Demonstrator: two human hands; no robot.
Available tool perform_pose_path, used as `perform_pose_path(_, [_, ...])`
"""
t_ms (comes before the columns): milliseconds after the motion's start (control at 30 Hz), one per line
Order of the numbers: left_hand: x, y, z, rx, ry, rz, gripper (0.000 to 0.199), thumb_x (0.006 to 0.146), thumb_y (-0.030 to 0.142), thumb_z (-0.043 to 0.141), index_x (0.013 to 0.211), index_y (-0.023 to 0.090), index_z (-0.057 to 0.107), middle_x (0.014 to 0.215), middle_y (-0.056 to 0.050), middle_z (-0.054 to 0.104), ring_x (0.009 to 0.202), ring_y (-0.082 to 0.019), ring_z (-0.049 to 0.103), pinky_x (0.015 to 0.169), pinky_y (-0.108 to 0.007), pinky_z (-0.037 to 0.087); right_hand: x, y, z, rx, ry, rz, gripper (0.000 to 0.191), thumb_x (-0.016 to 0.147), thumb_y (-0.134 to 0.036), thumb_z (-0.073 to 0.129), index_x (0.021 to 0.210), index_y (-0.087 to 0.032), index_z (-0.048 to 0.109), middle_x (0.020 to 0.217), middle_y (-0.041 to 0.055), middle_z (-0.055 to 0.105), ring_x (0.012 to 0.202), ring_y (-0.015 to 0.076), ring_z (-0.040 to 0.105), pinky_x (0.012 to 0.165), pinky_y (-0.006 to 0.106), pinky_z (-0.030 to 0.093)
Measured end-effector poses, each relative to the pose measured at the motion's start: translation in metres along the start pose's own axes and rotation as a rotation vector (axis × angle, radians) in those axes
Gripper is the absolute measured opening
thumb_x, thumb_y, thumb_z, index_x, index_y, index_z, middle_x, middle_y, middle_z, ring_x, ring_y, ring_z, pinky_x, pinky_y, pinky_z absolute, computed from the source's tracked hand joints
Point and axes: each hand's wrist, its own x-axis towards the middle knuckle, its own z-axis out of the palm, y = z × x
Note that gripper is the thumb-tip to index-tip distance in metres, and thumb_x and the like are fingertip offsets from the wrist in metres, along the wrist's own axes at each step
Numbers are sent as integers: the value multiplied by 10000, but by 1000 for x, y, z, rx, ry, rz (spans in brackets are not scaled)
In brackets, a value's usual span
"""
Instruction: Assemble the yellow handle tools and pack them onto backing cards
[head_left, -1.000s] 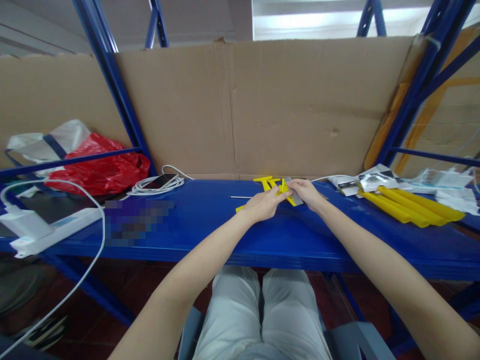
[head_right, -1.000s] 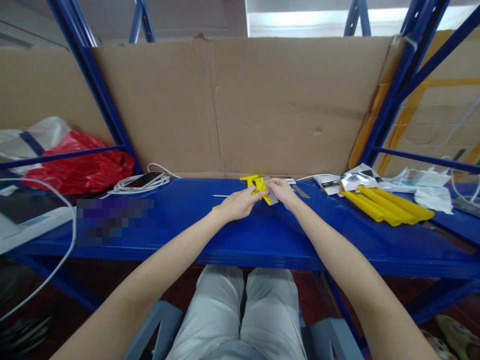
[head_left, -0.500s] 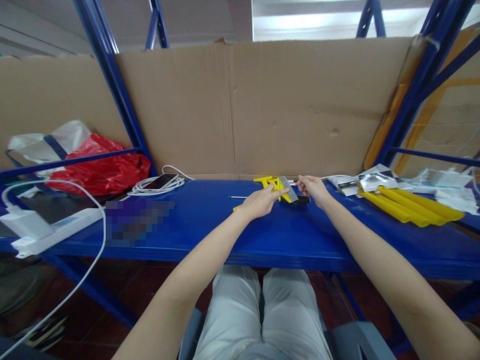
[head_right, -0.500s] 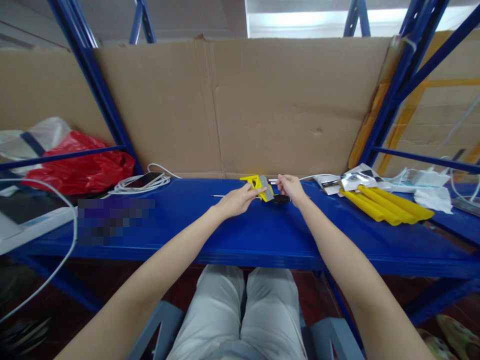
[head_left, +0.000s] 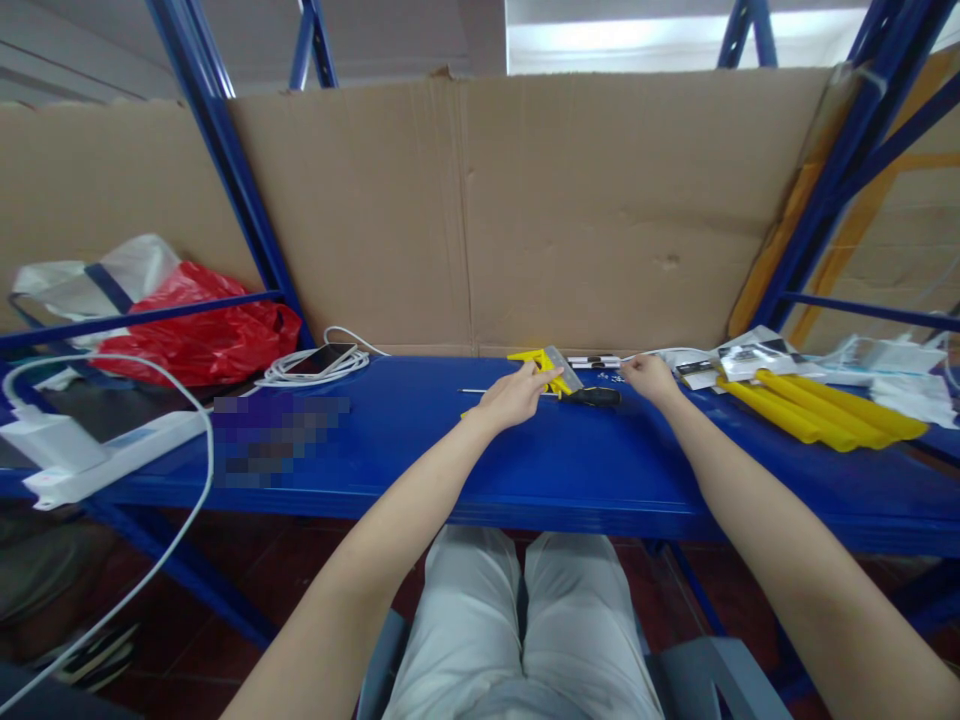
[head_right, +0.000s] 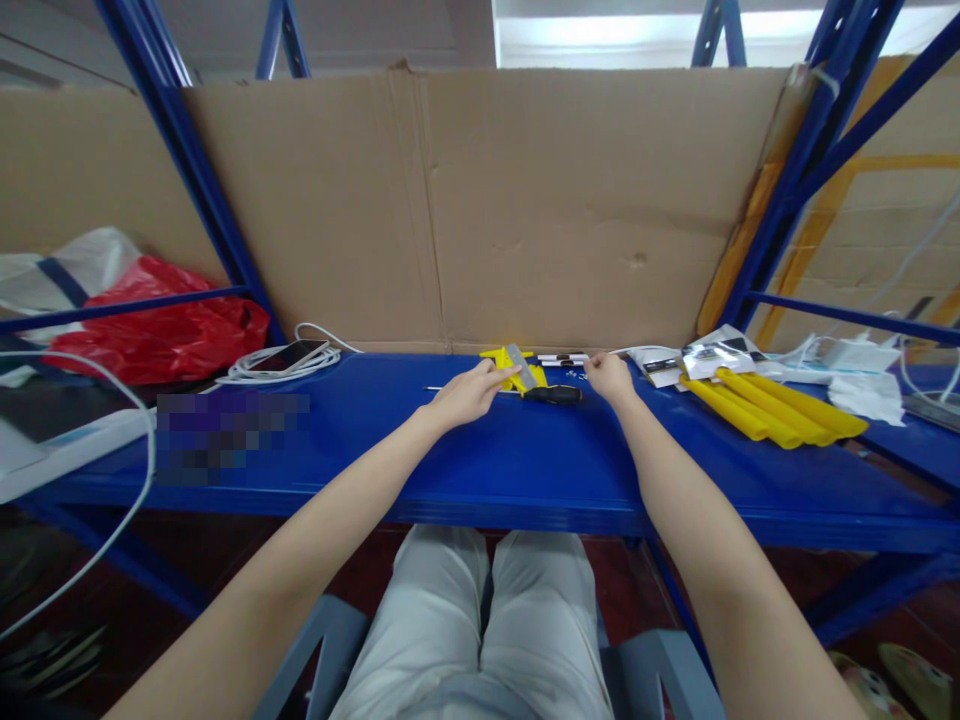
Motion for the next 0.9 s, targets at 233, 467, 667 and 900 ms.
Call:
perform_pose_path(233, [1,-1,1,6,-11,-23,487,946,214,366,1424,292,412,1172,-80,543,990,-186,600,872,-305,478,3,11,2,0,24,4,185,789,-268,563,656,-181,656,653,90,664,693,213,628,636,272,449])
perform_pose_path(467, [1,-1,2,-15,0,-11,484,930,192,398,1404,275,447,1163,-83,552,989,-187,598,873,-308,482,2,11,0,-4,-14,2,220,806,-250,543,613,-183,627,656,86,663,709,201,630,650,261,450])
perform_pose_path(667, [0,0,1,-30,11,-24,475,928,189,409,1394,273,454,1182,-86,548,991,-185,605,878,-315,484,1,5,2,27,-44,-30,173,794,-236,553,688,-175,676,667,80,673,713,205,639,681,269,465])
perform_pose_path(900, [-1,-2,2,-31,6,-42,467,937,201,380,1392,283,447,1161,-76,549,988,-194,613,868,-312,489,-9,-23,11,79,-111,-206,162,801,-191,560,816,-146,714,853,95,722,797,189,660,706,242,465])
